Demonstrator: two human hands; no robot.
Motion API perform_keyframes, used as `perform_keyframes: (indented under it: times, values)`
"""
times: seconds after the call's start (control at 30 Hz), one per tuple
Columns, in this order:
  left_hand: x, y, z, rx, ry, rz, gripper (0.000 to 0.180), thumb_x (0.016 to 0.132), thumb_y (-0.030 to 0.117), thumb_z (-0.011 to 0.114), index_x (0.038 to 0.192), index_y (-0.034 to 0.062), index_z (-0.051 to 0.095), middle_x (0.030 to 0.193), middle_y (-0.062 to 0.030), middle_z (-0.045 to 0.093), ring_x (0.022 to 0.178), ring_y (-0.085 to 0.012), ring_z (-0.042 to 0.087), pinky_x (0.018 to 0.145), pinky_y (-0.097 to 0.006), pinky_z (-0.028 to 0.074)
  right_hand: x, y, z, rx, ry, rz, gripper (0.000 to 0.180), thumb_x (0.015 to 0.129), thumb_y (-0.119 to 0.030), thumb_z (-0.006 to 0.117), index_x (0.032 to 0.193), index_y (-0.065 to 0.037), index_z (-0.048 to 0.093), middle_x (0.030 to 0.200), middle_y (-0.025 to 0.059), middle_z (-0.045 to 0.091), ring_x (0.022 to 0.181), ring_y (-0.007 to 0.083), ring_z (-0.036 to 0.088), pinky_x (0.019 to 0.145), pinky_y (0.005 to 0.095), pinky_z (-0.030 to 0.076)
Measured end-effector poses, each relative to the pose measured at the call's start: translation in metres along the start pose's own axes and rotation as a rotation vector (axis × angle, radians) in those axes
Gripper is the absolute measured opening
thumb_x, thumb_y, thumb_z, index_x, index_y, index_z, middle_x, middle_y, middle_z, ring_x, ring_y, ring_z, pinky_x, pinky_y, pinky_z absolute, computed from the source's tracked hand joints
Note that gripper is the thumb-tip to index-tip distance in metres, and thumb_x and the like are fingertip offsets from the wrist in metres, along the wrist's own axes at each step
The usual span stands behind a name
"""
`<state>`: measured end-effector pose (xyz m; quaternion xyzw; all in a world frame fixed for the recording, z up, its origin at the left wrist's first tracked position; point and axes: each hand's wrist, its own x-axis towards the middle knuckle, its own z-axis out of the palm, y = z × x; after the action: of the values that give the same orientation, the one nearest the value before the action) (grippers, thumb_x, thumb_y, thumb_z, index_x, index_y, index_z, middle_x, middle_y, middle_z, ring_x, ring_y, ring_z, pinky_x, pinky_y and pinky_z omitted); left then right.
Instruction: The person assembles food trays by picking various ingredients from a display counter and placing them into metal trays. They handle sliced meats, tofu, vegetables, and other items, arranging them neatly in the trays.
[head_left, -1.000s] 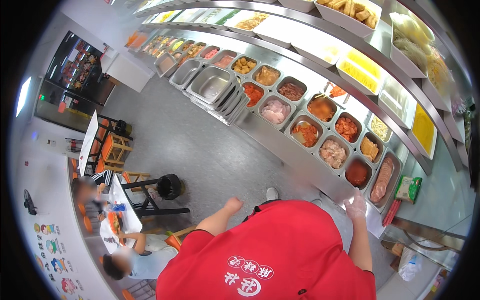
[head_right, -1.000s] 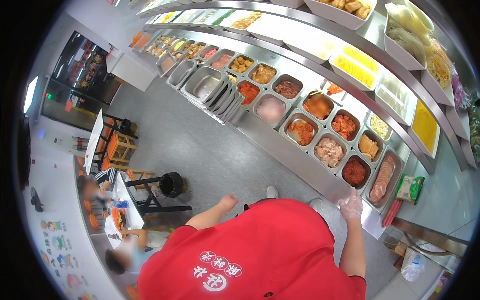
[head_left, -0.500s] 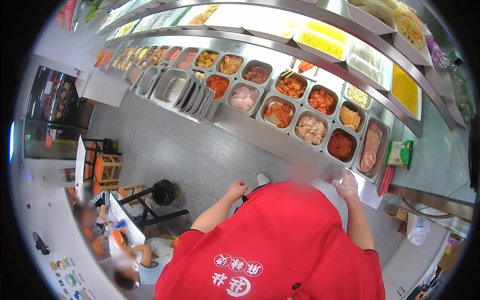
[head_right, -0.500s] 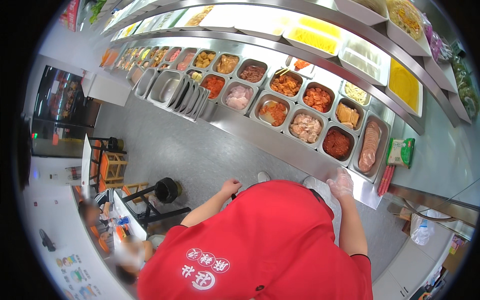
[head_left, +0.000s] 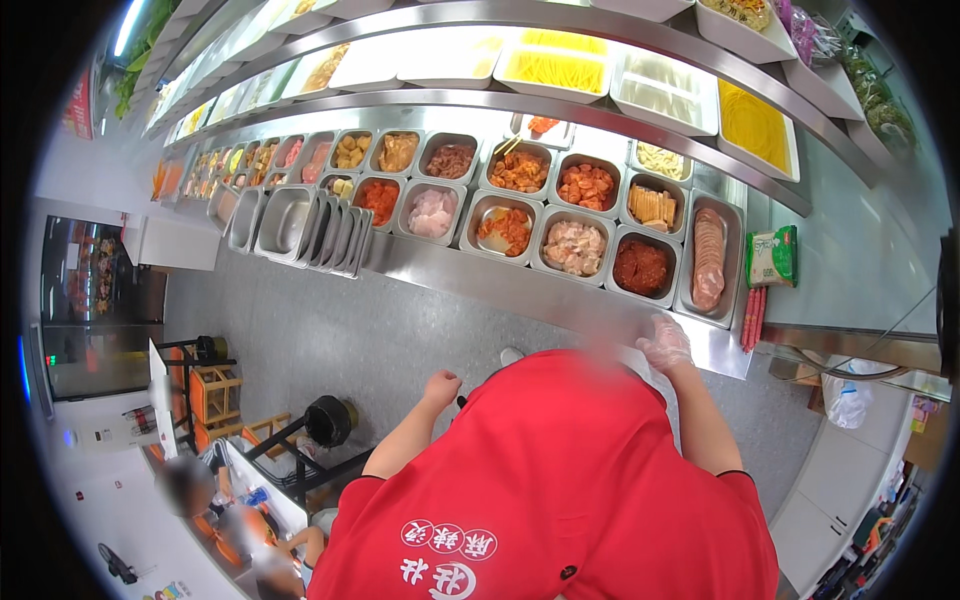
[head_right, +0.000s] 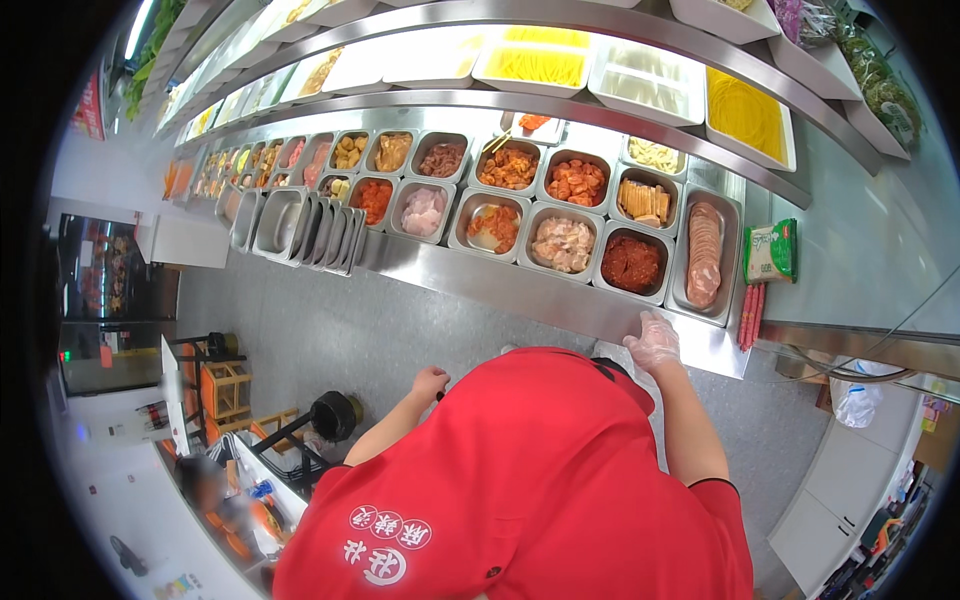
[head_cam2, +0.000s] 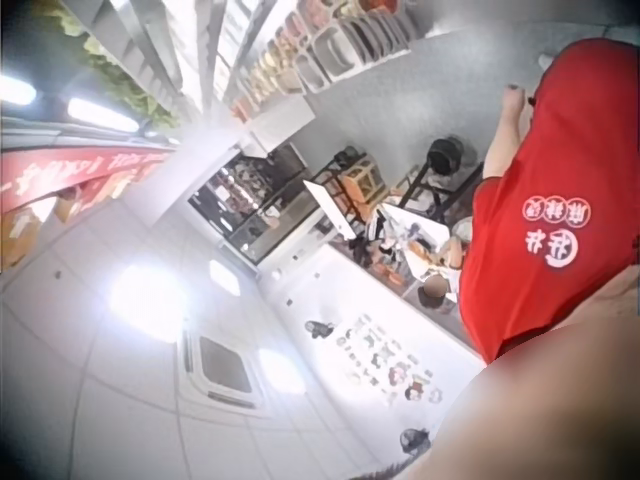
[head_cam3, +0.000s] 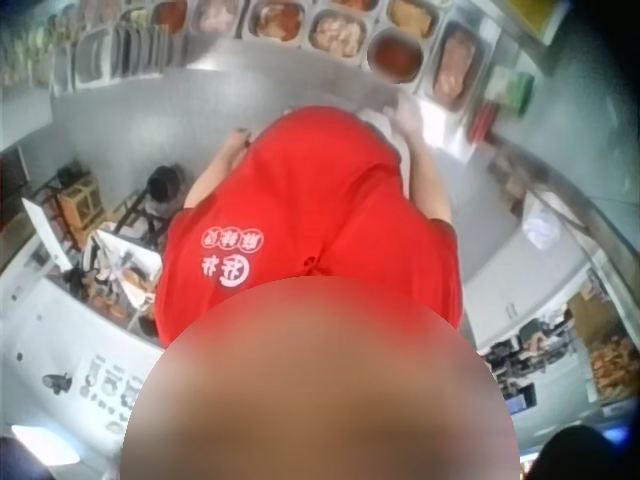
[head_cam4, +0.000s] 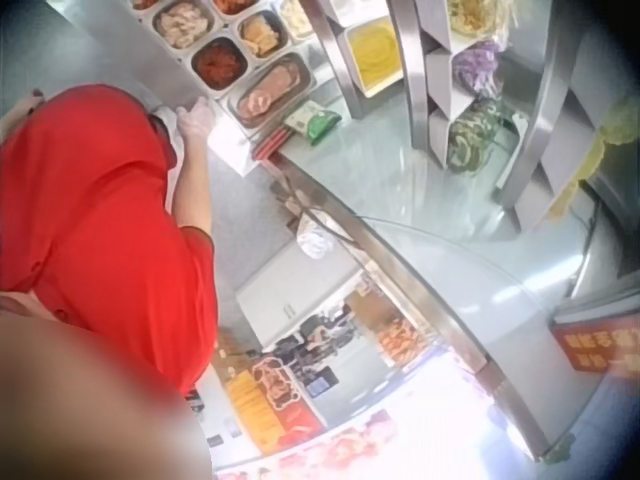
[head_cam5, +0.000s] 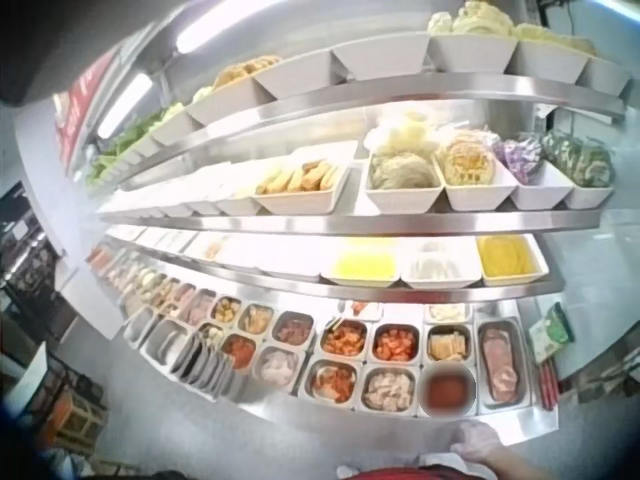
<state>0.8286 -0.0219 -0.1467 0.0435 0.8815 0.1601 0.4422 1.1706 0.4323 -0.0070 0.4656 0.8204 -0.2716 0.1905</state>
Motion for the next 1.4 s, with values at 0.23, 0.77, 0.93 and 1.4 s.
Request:
perform_keyframes:
  times: [0.23,0.77,0.93,1.4]
  values:
    - [0.007,0.018,-0.001,0.024,-0.005,0.056,0.039,0.086,0.029,0.072,0.116,0.0061,0.08,0.118,-0.0197,0.079,0.115,-0.0358,0.074,0.101,-0.044,0.057,-0.005,-0.008,-0.005,0.018,-0.009,0.002,0.078,0.087,-0.039,0.076,0.151,0.0,0.056,0.162,0.0264,0.05,0.152,0.0395,0.046,0.126,0.0458,0.037]
    - [0.06,-0.088,-0.025,-0.047,-0.035,0.033,0.034,0.086,0.021,0.072,0.114,0.0032,0.079,0.104,-0.0208,0.079,0.105,-0.0346,0.076,0.091,-0.044,0.06,-0.033,-0.095,0.025,-0.128,-0.032,0.013,0.058,0.09,-0.035,0.077,0.137,-0.003,0.064,0.157,0.0264,0.055,0.146,0.0419,0.051,0.121,0.049,0.043]
    - [0.067,-0.127,-0.047,-0.134,-0.048,-0.043,0.037,0.088,0.017,0.066,0.122,0.0036,0.075,0.096,-0.0162,0.079,0.084,-0.0302,0.077,0.07,-0.043,0.061,-0.038,-0.138,0.033,-0.167,-0.054,-0.005,0.058,0.09,-0.034,0.078,0.137,-0.003,0.064,0.152,0.0223,0.059,0.143,0.04,0.054,0.119,0.0488,0.044]
    - [0.061,-0.162,-0.071,-0.384,-0.093,-0.219,0.038,0.09,0.011,0.066,0.127,0.0044,0.072,0.1,-0.0111,0.075,0.079,-0.0219,0.074,0.059,-0.039,0.06,-0.031,-0.198,0.035,-0.338,-0.004,-0.052,0.058,0.091,-0.036,0.078,0.137,-0.004,0.066,0.149,0.0179,0.061,0.139,0.0364,0.056,0.117,0.0489,0.046]
